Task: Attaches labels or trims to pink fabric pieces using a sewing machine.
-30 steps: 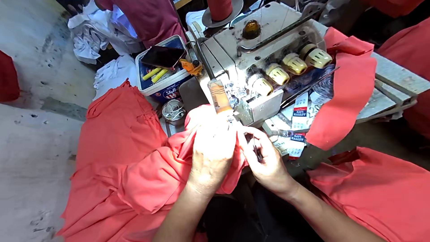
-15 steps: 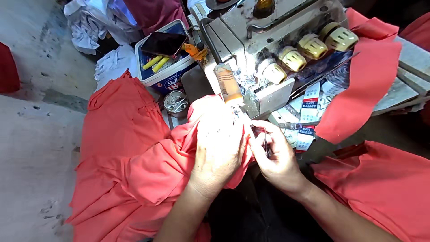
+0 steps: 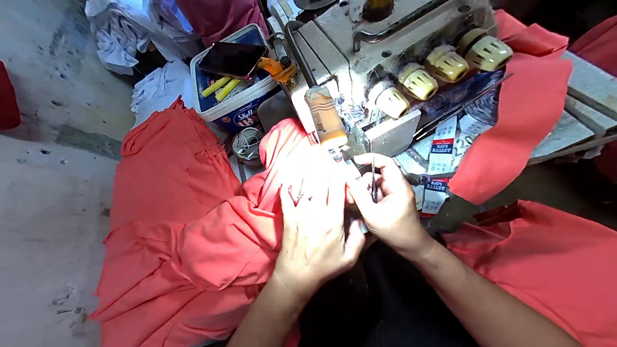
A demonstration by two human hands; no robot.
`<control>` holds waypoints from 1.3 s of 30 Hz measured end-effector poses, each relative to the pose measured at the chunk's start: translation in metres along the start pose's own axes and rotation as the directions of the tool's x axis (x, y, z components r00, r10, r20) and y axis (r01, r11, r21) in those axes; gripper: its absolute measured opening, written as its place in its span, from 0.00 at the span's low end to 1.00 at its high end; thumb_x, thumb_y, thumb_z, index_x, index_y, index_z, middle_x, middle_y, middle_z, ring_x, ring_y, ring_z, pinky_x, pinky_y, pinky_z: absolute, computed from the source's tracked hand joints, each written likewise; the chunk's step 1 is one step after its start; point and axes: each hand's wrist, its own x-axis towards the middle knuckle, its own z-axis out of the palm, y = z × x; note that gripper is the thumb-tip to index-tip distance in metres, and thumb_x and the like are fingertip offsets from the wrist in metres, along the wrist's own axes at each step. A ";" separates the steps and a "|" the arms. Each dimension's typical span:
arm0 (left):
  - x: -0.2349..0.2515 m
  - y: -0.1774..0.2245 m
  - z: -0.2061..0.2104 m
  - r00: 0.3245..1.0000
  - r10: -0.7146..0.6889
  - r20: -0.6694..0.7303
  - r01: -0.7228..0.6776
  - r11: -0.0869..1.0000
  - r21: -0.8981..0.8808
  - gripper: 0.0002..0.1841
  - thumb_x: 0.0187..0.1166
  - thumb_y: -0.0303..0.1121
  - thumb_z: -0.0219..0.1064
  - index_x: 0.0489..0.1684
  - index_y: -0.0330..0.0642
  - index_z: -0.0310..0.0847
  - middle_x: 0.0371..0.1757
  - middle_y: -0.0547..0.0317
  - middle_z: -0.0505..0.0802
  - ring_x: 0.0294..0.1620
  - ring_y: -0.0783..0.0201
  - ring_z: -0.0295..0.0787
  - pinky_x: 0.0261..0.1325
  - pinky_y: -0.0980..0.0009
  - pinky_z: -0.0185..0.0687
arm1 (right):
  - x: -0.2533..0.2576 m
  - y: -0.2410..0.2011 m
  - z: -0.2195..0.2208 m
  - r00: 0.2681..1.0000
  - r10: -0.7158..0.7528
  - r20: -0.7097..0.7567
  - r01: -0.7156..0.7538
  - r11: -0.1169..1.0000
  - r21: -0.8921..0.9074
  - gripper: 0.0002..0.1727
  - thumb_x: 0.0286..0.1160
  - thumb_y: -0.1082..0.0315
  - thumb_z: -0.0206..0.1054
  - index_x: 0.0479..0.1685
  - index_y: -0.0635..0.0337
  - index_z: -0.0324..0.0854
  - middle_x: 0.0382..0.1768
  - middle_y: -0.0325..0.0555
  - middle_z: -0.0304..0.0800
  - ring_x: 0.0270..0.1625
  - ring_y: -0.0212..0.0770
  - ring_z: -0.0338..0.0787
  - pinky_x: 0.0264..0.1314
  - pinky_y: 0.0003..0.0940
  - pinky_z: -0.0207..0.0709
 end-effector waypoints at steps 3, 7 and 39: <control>-0.004 0.004 -0.001 0.999 -0.044 -0.029 0.045 0.998 0.053 0.18 0.75 0.27 0.61 0.60 0.41 0.91 0.59 0.47 0.95 0.61 0.44 0.92 0.57 0.38 0.81 | -0.007 0.001 -0.003 0.999 -0.020 0.046 0.019 0.999 0.029 0.18 0.75 0.73 0.68 0.62 0.68 0.76 0.33 0.34 0.86 0.31 0.17 0.84 0.38 0.12 0.81; 0.006 -0.009 -0.008 0.995 -0.094 0.028 0.094 0.995 -0.019 0.19 0.83 0.28 0.57 0.67 0.39 0.87 0.67 0.49 0.92 0.66 0.49 0.91 0.57 0.48 0.86 | -0.032 0.004 -0.005 0.994 -0.056 0.096 0.056 0.998 0.007 0.22 0.77 0.67 0.69 0.62 0.77 0.77 0.32 0.36 0.84 0.34 0.13 0.78 0.42 0.08 0.73; 0.016 -0.105 -0.089 0.876 -0.361 0.319 0.482 0.687 -0.544 0.02 0.81 0.23 0.67 0.40 0.35 0.85 0.23 0.68 0.84 0.19 0.83 0.73 0.25 0.85 0.70 | -0.001 -0.016 -0.043 0.850 -0.402 0.339 0.519 0.533 -0.669 0.20 0.83 0.63 0.58 0.55 0.72 0.88 0.34 0.59 0.90 0.28 0.55 0.91 0.25 0.46 0.82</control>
